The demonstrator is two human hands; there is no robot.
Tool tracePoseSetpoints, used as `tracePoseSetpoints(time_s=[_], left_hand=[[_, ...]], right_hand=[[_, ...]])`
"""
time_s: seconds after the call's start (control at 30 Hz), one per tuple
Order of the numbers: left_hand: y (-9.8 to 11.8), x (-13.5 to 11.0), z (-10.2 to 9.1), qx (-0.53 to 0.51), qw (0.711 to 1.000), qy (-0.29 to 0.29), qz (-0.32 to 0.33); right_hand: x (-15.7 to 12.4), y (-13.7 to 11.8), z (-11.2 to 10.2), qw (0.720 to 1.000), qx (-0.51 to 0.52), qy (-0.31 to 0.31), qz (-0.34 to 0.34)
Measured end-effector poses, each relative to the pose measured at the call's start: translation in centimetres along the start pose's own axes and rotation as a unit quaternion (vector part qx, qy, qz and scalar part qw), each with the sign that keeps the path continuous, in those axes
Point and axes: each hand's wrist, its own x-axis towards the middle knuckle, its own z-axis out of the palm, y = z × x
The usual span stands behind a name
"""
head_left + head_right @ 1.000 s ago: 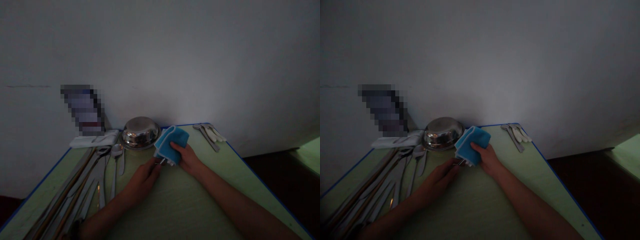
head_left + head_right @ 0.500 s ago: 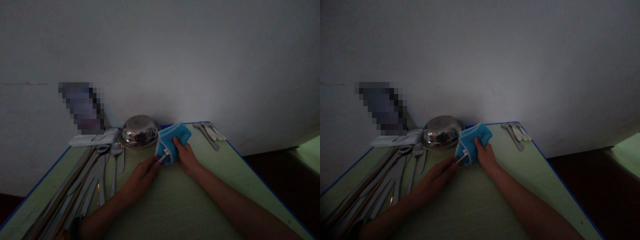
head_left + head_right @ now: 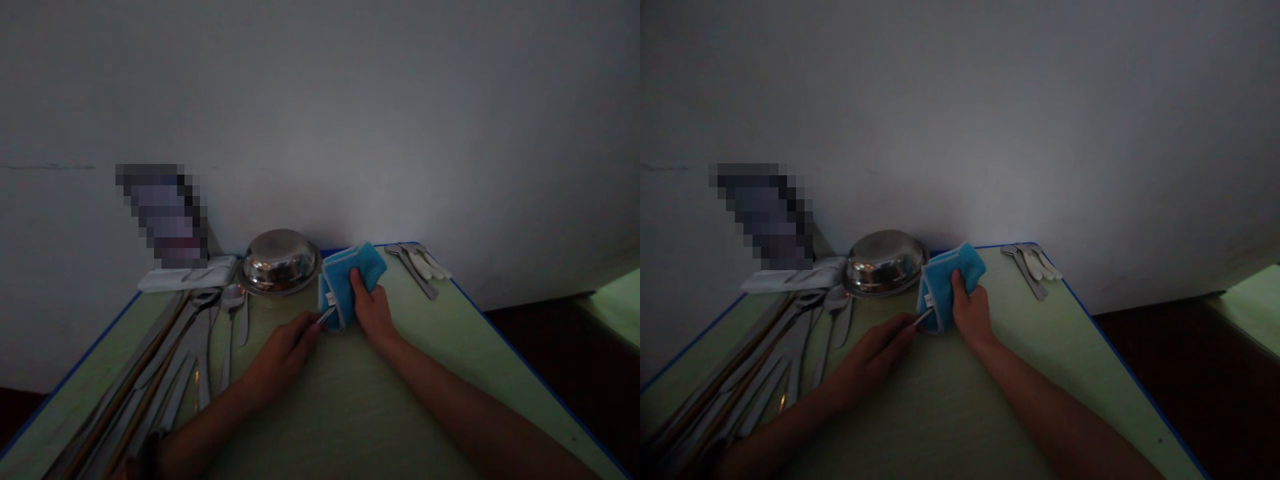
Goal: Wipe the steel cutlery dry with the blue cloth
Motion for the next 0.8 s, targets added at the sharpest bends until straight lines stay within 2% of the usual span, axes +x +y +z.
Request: tracePoseSetpoints(time_s=[0.1,0.27,0.33,0.47,0.63,0.8], left_hand=[[0.0,0.1,0.0,-0.003,1.000,0.004,-0.004],[-0.1,0.2,0.0,-0.001,1.000,0.004,-0.011],[0.0,0.3,0.0,0.004,1.000,0.001,-0.016],[0.1,0.2,0.0,0.008,1.000,-0.008,-0.022],[0.0,0.2,0.0,0.007,1.000,-0.011,-0.014],[0.0,0.1,0.1,-0.008,1.000,0.002,0.005]], right_hand=[[0.2,0.2,-0.1,1.000,-0.023,-0.015,-0.010],[0.9,1.3,-0.4,0.991,0.038,-0.098,-0.077],[1.1,1.4,-0.4,0.990,0.043,-0.098,-0.091],[1.3,1.1,-0.8,0.993,-0.017,-0.066,-0.095],[1.4,1.3,-1.0,0.996,-0.026,-0.055,-0.067],[1.8,1.9,-0.7,0.988,0.130,-0.077,0.028]])
